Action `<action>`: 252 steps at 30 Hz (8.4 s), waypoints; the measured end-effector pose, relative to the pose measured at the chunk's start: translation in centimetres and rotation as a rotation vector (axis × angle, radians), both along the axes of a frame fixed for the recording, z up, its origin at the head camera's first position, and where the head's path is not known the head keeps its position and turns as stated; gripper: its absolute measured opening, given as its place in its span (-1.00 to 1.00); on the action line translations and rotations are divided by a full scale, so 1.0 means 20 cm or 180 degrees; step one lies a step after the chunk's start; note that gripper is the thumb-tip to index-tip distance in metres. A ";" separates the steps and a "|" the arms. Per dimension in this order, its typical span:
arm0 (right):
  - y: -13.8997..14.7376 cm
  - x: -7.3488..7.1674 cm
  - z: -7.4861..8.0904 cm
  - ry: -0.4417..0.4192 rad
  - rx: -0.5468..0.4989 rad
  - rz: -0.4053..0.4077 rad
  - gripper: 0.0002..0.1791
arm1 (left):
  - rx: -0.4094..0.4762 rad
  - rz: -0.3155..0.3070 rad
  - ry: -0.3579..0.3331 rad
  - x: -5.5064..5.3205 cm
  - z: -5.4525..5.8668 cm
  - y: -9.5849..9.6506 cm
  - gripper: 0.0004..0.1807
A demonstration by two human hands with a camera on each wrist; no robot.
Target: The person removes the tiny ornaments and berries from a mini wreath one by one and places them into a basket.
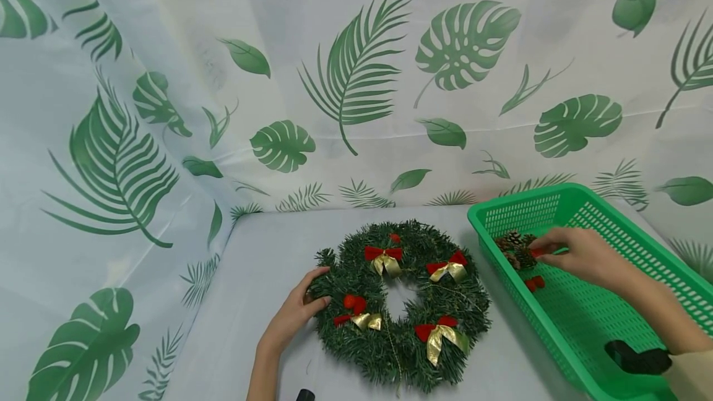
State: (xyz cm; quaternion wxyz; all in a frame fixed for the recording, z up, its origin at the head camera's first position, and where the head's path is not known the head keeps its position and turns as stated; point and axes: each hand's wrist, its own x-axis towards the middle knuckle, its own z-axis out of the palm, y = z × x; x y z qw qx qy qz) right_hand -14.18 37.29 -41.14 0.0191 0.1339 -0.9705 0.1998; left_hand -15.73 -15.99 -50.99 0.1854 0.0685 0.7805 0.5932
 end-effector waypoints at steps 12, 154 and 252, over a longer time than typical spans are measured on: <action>0.11 -0.04 -0.11 -0.0321 0.0032 -0.0121 -0.77 | -0.0013 0.0000 -0.0009 0.00 0.01 0.00 -0.27; -0.34 -0.02 0.13 0.0108 -0.0202 0.0615 -0.79 | -0.0058 -0.0027 0.0088 0.00 -0.01 0.00 -0.29; -1.33 -0.06 0.01 -0.0357 -0.0396 0.2073 -0.79 | -0.0071 -0.0029 0.0062 0.01 0.00 0.00 -0.27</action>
